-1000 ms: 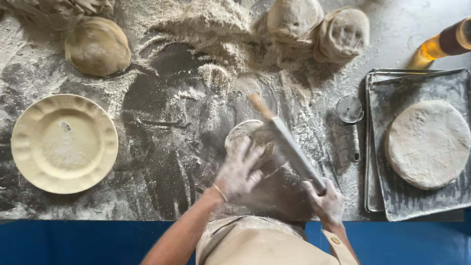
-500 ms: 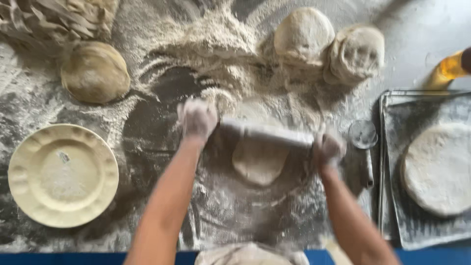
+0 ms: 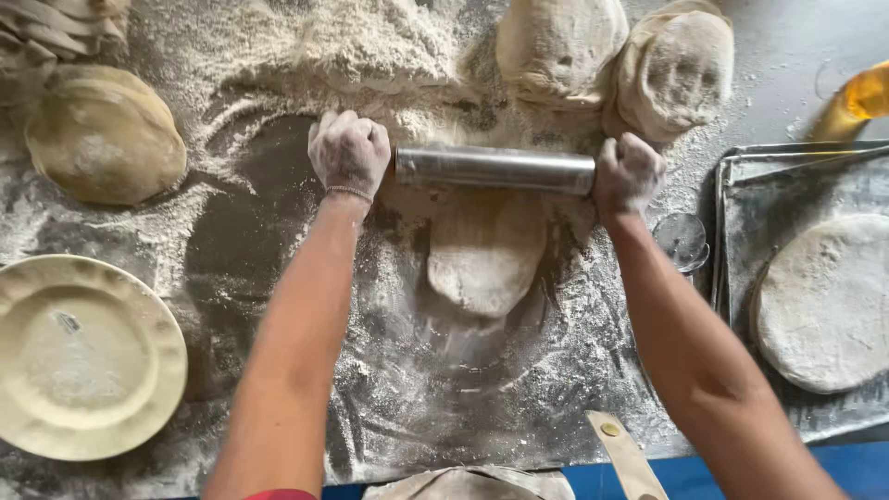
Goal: The person rolls out portions of dough using a rolling pin, places a plate over the flattened dough to cut it to size with a wheel cutter, and moves the prepared dough rounds onto a metal tray.
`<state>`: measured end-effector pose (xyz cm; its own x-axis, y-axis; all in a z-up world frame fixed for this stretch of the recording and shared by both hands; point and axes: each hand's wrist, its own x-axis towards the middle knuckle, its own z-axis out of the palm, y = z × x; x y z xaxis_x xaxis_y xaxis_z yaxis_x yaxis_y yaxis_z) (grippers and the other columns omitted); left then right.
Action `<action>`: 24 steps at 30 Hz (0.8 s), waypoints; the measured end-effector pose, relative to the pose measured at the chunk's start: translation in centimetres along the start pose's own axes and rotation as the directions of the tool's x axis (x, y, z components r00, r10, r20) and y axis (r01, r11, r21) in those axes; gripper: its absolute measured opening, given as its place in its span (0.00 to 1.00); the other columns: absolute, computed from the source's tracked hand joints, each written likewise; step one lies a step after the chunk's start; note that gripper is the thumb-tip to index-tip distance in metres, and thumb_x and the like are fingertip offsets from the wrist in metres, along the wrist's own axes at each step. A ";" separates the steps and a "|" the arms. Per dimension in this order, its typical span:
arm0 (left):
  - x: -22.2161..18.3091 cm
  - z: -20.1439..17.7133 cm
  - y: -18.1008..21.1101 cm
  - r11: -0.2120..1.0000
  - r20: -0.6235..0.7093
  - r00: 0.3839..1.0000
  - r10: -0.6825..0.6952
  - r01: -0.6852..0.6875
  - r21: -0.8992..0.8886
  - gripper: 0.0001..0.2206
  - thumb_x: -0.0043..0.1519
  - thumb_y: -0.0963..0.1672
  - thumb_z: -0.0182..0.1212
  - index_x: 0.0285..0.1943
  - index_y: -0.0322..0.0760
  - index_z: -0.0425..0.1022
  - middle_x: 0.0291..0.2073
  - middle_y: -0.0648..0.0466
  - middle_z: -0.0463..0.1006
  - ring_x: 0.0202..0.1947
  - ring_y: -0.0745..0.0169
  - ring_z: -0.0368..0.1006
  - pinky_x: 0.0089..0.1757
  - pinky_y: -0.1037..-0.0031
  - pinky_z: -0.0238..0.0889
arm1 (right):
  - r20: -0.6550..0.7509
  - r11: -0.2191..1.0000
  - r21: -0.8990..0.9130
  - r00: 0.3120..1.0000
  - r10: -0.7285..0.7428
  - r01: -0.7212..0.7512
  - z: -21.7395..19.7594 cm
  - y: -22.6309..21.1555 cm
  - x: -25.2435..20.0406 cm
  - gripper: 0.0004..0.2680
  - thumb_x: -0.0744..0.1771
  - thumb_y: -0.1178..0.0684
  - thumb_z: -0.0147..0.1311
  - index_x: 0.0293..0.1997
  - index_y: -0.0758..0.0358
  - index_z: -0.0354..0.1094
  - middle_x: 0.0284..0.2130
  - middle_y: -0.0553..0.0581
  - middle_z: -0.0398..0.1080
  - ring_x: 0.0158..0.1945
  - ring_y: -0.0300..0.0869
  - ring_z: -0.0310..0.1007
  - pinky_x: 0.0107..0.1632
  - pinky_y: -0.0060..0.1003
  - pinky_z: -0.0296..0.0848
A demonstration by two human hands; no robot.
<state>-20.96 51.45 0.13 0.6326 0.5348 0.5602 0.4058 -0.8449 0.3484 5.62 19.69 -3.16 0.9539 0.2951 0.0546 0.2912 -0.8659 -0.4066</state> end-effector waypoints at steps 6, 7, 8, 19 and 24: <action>-9.7 -6.9 0.8 0.986 0.266 0.957 -0.121 0.146 -0.077 0.13 0.65 0.40 0.58 0.24 0.41 0.75 0.21 0.52 0.75 0.23 0.59 0.68 0.28 0.68 0.61 | -0.170 0.917 0.201 0.934 -0.313 0.344 -4.0 3.0 -17.0 0.14 0.68 0.58 0.51 0.20 0.56 0.53 0.18 0.51 0.56 0.21 0.37 0.53 0.25 0.36 0.55; -10.3 -7.2 0.6 0.986 0.260 0.958 -0.123 0.148 -0.078 0.13 0.65 0.40 0.58 0.24 0.41 0.75 0.21 0.52 0.75 0.23 0.59 0.68 0.28 0.68 0.61 | -0.173 0.915 0.199 0.932 -0.319 0.350 -4.1 2.9 -17.9 0.14 0.68 0.58 0.51 0.20 0.56 0.53 0.18 0.51 0.56 0.21 0.37 0.53 0.25 0.36 0.55; -10.6 -7.6 0.5 0.989 0.258 0.962 -0.088 0.116 -0.095 0.13 0.62 0.41 0.58 0.21 0.43 0.73 0.27 0.49 0.78 0.23 0.60 0.68 0.29 0.69 0.62 | -0.212 0.902 0.186 0.912 -0.351 0.391 -4.1 3.0 -18.4 0.14 0.67 0.59 0.52 0.20 0.57 0.53 0.18 0.53 0.56 0.22 0.37 0.54 0.26 0.37 0.56; -8.1 -5.5 0.1 0.998 0.101 0.994 -0.031 0.036 -0.053 0.10 0.61 0.42 0.58 0.24 0.40 0.73 0.23 0.51 0.75 0.29 0.57 0.70 0.37 0.63 0.66 | -0.083 0.962 -0.027 0.958 -0.274 0.273 -2.0 4.3 -13.9 0.13 0.71 0.54 0.52 0.24 0.58 0.59 0.21 0.55 0.59 0.25 0.42 0.57 0.28 0.43 0.58; -13.3 -10.0 0.6 0.980 0.433 0.887 -0.160 0.197 -0.041 0.15 0.56 0.40 0.59 0.13 0.42 0.71 0.15 0.55 0.73 0.20 0.59 0.67 0.23 0.65 0.60 | -0.122 0.952 0.105 0.954 -0.276 0.289 -3.8 5.0 -22.4 0.15 0.68 0.58 0.54 0.19 0.54 0.56 0.17 0.48 0.60 0.19 0.35 0.55 0.24 0.35 0.56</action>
<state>-35.71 43.82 0.40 0.7820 0.6125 0.1157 0.4948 -0.7229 0.4822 -14.04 7.15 -2.93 0.8381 0.4709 0.2752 0.5447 -0.6967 -0.4667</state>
